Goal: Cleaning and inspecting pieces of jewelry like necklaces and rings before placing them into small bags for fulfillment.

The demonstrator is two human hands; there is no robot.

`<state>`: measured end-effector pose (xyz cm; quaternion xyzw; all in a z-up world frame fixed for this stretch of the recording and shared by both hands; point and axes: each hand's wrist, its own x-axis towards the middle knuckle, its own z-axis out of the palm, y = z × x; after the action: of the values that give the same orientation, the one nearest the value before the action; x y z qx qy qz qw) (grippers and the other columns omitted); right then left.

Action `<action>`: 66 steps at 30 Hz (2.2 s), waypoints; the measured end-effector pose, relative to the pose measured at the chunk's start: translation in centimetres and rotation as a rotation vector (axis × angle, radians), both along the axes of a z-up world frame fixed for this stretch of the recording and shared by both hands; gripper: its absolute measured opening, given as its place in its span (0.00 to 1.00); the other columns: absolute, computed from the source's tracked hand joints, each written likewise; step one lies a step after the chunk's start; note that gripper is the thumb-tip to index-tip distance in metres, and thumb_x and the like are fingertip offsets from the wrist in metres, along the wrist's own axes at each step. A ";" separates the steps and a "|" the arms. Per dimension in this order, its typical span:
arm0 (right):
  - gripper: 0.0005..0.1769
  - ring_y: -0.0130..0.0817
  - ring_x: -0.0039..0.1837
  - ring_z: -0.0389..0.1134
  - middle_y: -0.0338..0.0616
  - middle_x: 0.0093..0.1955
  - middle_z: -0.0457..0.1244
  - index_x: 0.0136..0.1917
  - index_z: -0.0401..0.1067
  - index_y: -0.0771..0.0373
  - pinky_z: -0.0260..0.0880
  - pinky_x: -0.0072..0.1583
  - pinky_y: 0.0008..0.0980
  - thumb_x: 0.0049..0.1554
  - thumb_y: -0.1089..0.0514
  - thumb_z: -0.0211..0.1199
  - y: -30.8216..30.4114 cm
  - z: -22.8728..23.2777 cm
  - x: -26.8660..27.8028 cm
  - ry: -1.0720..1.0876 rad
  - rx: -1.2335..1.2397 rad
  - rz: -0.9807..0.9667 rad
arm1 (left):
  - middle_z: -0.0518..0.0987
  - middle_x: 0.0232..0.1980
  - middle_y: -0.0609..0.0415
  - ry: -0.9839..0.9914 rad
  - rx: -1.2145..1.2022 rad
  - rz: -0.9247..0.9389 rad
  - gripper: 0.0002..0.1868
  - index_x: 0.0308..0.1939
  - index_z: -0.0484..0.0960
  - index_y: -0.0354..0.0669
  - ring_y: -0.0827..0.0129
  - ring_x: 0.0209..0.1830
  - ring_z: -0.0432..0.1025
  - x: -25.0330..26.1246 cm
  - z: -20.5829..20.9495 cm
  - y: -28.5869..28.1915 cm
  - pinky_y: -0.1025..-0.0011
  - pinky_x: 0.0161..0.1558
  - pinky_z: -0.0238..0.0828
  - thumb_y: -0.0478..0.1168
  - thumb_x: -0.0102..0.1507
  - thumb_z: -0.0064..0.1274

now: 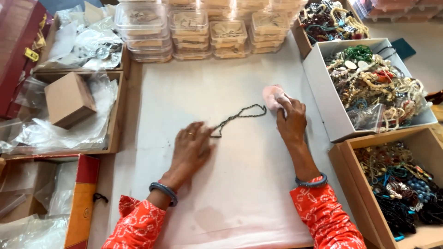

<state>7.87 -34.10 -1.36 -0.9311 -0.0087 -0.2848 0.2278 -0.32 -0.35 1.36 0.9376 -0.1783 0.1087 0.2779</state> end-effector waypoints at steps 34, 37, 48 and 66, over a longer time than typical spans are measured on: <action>0.20 0.50 0.67 0.64 0.47 0.66 0.65 0.60 0.77 0.57 0.63 0.66 0.49 0.54 0.57 0.65 7.7 2.3 -3.8 0.006 -0.244 0.525 | 0.74 0.66 0.54 0.018 -0.054 -0.013 0.08 0.43 0.85 0.50 0.56 0.77 0.56 -0.7 -1.4 -0.4 0.39 0.74 0.42 0.39 0.61 0.57; 0.16 0.50 0.66 0.64 0.46 0.65 0.65 0.60 0.78 0.56 0.68 0.61 0.47 0.58 0.58 0.65 3.7 1.6 -1.7 0.004 -0.294 0.256 | 0.75 0.66 0.55 0.031 -0.051 0.002 0.03 0.38 0.85 0.48 0.58 0.77 0.57 -0.7 -1.3 -0.4 0.40 0.75 0.43 0.38 0.62 0.57; 0.23 0.45 0.71 0.62 0.40 0.67 0.65 0.62 0.76 0.52 0.64 0.61 0.51 0.52 0.57 0.63 11.9 2.3 -6.5 0.127 -0.391 0.715 | 0.74 0.67 0.51 0.020 -0.021 0.004 0.06 0.38 0.88 0.48 0.58 0.76 0.58 -0.4 -1.6 -0.2 0.44 0.74 0.44 0.39 0.59 0.58; 0.23 0.44 0.73 0.61 0.41 0.70 0.62 0.66 0.75 0.53 0.64 0.65 0.48 0.57 0.61 0.61 10.7 1.1 -5.8 0.154 -0.310 0.694 | 0.76 0.64 0.53 0.012 -0.090 -0.017 0.07 0.40 0.89 0.50 0.59 0.74 0.60 -0.5 -1.5 0.0 0.45 0.74 0.45 0.38 0.60 0.58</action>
<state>2.07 -23.41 -0.24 -0.9148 -0.3491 -0.1152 0.1672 -0.81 -0.31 -0.14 0.9232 -0.1796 0.1086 0.3220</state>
